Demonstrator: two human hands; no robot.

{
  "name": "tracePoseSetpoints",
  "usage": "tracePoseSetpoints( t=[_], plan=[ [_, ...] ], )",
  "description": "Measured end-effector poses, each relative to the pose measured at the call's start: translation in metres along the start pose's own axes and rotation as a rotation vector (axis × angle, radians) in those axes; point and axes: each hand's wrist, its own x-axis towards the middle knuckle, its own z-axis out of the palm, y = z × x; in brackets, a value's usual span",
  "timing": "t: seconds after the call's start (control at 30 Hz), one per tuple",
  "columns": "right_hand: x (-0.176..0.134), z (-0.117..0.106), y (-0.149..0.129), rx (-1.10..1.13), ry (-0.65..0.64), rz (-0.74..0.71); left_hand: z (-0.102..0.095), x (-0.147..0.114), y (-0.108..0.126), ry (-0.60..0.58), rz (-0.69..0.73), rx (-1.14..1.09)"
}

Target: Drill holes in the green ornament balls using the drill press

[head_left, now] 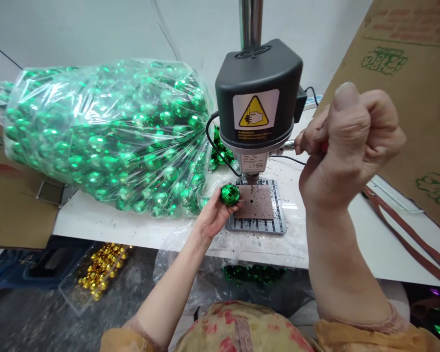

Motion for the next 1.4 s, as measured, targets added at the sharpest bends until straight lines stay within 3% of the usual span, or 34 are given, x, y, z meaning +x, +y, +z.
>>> tracePoseSetpoints(
  t=[0.2, 0.33, 0.5, 0.73, 1.1, 1.4],
  plan=[
    [-0.001, 0.0, 0.001, -0.006, -0.015, -0.003, 0.001, -0.005, -0.011, -0.032, 0.083, 0.18],
    [0.0, 0.0, 0.001, 0.003, -0.018, -0.003, -0.001, -0.005, -0.014, 0.011, 0.19, 0.438],
    [0.0, 0.001, 0.001, -0.001, -0.006, 0.008, -0.006, 0.005, -0.021, 0.043, 0.284, 0.58],
    [0.0, 0.005, -0.002, -0.013, 0.011, 0.015, -0.009, 0.02, -0.023, 0.006, 0.336, 0.664],
    [0.001, 0.005, -0.005, -0.028, 0.009, -0.001, -0.007, 0.025, -0.023, -0.02, 0.291, 0.808],
    [0.0, 0.006, -0.007, -0.074, 0.02, 0.017, 0.009, 0.024, -0.034, 0.033, 0.616, 1.067]
  ],
)
